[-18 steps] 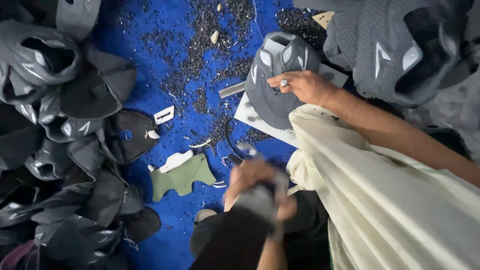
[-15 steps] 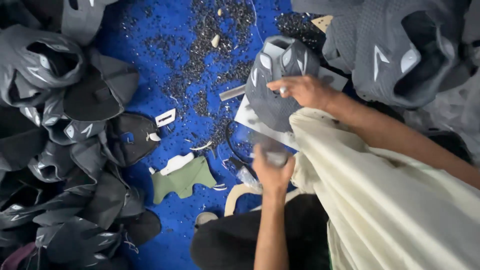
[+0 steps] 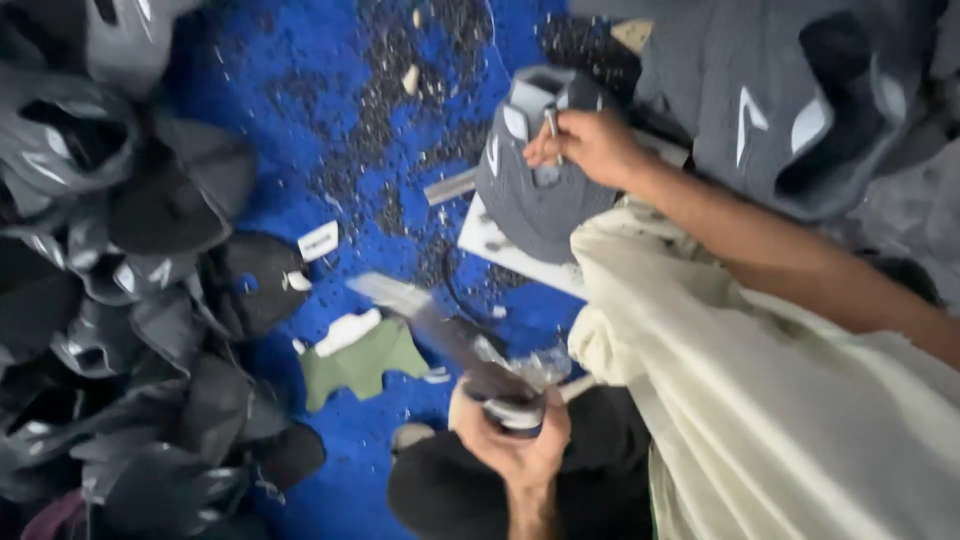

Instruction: Punching holes into shoe upper components using a metal punch rod and a hammer.

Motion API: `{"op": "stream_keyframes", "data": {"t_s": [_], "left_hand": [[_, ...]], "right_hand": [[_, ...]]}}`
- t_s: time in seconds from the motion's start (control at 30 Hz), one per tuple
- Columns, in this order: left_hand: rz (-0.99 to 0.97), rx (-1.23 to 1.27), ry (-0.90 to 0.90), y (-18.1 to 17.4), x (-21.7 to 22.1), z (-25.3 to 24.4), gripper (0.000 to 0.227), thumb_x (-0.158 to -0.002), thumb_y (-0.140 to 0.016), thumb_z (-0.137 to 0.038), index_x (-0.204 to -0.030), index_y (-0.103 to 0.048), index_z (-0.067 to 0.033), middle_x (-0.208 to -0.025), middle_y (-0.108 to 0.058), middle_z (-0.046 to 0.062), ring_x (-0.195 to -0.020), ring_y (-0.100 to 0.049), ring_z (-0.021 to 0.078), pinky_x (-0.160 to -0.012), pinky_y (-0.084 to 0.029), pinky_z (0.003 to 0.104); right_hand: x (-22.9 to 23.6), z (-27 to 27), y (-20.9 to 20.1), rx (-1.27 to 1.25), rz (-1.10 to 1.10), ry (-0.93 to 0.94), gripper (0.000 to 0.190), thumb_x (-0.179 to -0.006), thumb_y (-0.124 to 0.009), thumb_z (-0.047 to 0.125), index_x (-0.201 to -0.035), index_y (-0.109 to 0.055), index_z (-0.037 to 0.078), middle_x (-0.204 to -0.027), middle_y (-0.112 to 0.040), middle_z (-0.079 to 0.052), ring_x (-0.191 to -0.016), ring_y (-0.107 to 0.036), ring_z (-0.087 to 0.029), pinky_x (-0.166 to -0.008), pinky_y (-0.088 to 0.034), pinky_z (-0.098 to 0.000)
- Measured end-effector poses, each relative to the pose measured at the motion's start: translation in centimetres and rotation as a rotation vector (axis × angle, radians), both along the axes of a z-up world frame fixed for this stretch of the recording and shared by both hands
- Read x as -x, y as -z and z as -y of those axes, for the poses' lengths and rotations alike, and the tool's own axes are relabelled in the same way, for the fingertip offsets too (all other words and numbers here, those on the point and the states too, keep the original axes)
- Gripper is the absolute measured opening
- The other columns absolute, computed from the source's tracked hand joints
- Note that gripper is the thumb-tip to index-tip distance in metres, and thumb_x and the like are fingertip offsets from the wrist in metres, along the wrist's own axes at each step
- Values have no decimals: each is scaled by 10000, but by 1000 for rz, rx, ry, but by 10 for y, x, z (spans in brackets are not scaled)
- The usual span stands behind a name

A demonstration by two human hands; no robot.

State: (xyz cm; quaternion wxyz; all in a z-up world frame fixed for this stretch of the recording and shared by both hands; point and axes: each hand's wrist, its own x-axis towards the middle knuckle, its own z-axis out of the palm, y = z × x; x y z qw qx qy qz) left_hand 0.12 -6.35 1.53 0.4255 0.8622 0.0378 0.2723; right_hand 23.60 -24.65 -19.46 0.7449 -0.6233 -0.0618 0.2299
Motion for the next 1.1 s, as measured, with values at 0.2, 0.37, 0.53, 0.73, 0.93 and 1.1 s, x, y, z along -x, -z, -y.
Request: {"op": "stream_keyframes", "data": {"t_s": [0.2, 0.37, 0.53, 0.73, 0.93, 1.1], "left_hand": [[243, 538, 48, -55, -41, 24, 465, -810, -823, -309, -1015, -482, -67, -876, -626, 81, -724, -628, 219, -628, -518, 391], [-463, 417, 57, 74, -43, 23, 451, -708, -806, -219, -1052, -593, -22, -858, -681, 74, -736, -652, 196, -683, -551, 340], [-755, 359, -58, 51, -28, 19, 414, -715, -834, -229, -1014, -638, -21, -831, -711, 51, -738, -677, 137, -710, -561, 303], [-234, 449, -5, -10, -25, 3, 453, -693, -868, -256, -988, -582, -63, -808, -665, 48, -699, -647, 169, -686, -538, 310], [-413, 304, 45, 112, -41, 24, 556, -624, -872, -221, -1041, -586, 11, -814, -654, 68, -672, -604, 212, -662, -546, 348], [-552, 425, -19, 47, -43, 23, 402, -776, -863, -187, -1016, -613, 17, -866, -699, 100, -760, -646, 188, -725, -575, 356]], "right_hand": [[6, 3, -3, 104, 372, 27, 89, -1021, -540, -66, -957, -598, -48, -1149, -752, -167, -1080, -757, -220, -940, -612, -330], [21, 9, -7, 420, 626, -48, 265, -912, -576, -42, -1154, -682, -49, -1099, -753, -195, -982, -730, -261, -850, -593, -358], [-3, 4, -2, -131, 91, 139, 149, -1100, -501, -3, -1013, -611, -51, -1104, -737, -181, -943, -708, -219, -858, -606, -336], [-20, 5, -13, 1, 126, 59, 151, -1065, -480, -9, -983, -603, -38, -1158, -742, -158, -1047, -742, -217, -864, -589, -315], [0, 5, -21, 312, 589, 97, 202, -977, -575, -65, -1140, -694, -47, -1106, -757, -168, -994, -743, -229, -846, -599, -323], [-20, 5, 17, -182, 142, 265, 73, -1096, -533, -4, -1027, -560, -2, -1072, -736, -143, -1002, -746, -228, -896, -634, -334]]}}
